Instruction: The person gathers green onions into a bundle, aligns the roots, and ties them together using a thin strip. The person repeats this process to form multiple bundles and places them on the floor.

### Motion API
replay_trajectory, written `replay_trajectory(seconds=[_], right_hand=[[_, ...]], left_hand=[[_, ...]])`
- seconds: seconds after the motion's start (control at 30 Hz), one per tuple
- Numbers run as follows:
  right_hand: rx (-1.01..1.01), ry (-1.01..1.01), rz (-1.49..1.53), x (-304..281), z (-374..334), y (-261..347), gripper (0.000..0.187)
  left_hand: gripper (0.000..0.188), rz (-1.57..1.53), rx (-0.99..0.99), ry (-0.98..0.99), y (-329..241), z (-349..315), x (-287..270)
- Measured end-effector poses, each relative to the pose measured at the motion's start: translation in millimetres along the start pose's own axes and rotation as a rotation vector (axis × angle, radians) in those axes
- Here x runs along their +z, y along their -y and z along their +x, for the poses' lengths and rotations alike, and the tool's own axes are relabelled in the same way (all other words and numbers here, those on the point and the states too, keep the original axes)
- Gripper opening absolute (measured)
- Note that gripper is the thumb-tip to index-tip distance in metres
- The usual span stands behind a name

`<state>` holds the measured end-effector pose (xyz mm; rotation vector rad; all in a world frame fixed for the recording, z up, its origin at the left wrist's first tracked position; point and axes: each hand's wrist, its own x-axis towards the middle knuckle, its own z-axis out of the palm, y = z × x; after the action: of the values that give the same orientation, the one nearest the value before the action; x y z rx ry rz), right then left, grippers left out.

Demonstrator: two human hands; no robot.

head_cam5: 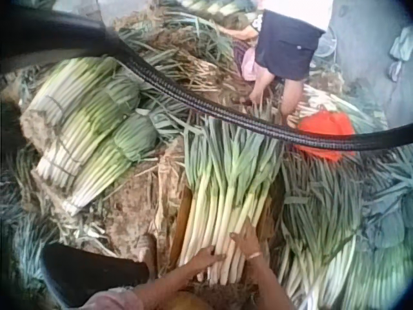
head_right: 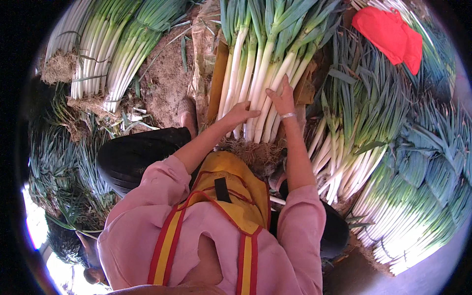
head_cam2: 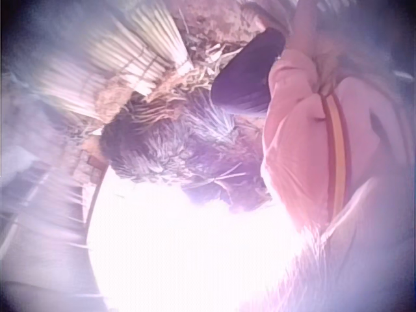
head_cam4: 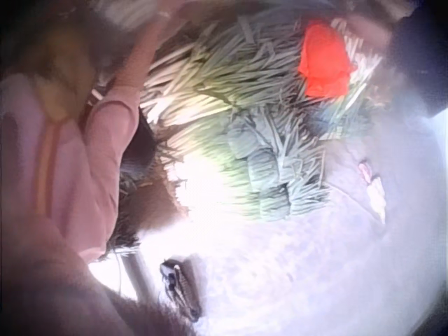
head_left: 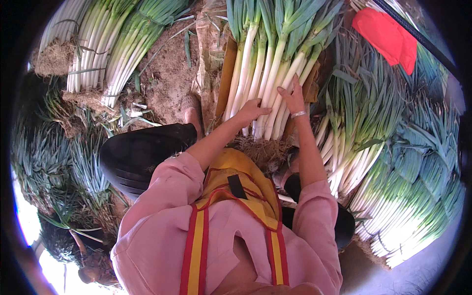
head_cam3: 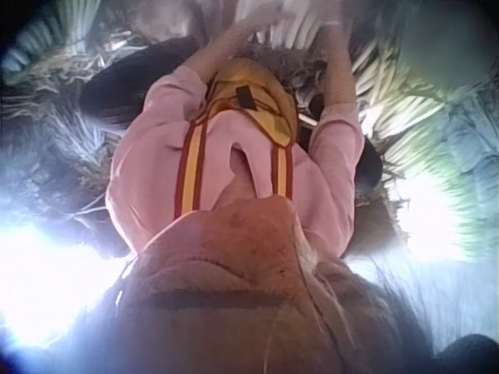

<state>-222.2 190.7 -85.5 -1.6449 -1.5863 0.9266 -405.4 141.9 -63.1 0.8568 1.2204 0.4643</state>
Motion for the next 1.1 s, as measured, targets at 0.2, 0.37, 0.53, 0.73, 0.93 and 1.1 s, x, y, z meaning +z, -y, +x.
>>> replay_trajectory(seconds=[0.2,0.37,0.53,0.73,0.93,1.1], right_hand=[[0.080,-0.019,-0.253,-5,-3,-1,0.078],[0.065,0.083,-0.389,2,-5,16,0.065],[0.023,0.057,-0.422,-6,1,17,0.063],[0.087,0.223,-0.494,-10,-3,11,0.063],[0.233,0.345,-0.487,-12,-8,17,0.066],[0.178,0.231,-0.462,-11,-24,21,0.061]], left_hand=[[0.043,0.326,0.112,-0.130,-5,5,-10],[0.042,0.295,0.184,-0.071,-9,16,-5],[0.044,0.525,0.014,0.012,-31,28,-10],[0.054,1.256,0.019,0.079,-50,21,-31],[0.056,1.299,0.101,-0.123,-63,6,-22],[0.068,1.361,0.888,-0.375,-43,17,1]])
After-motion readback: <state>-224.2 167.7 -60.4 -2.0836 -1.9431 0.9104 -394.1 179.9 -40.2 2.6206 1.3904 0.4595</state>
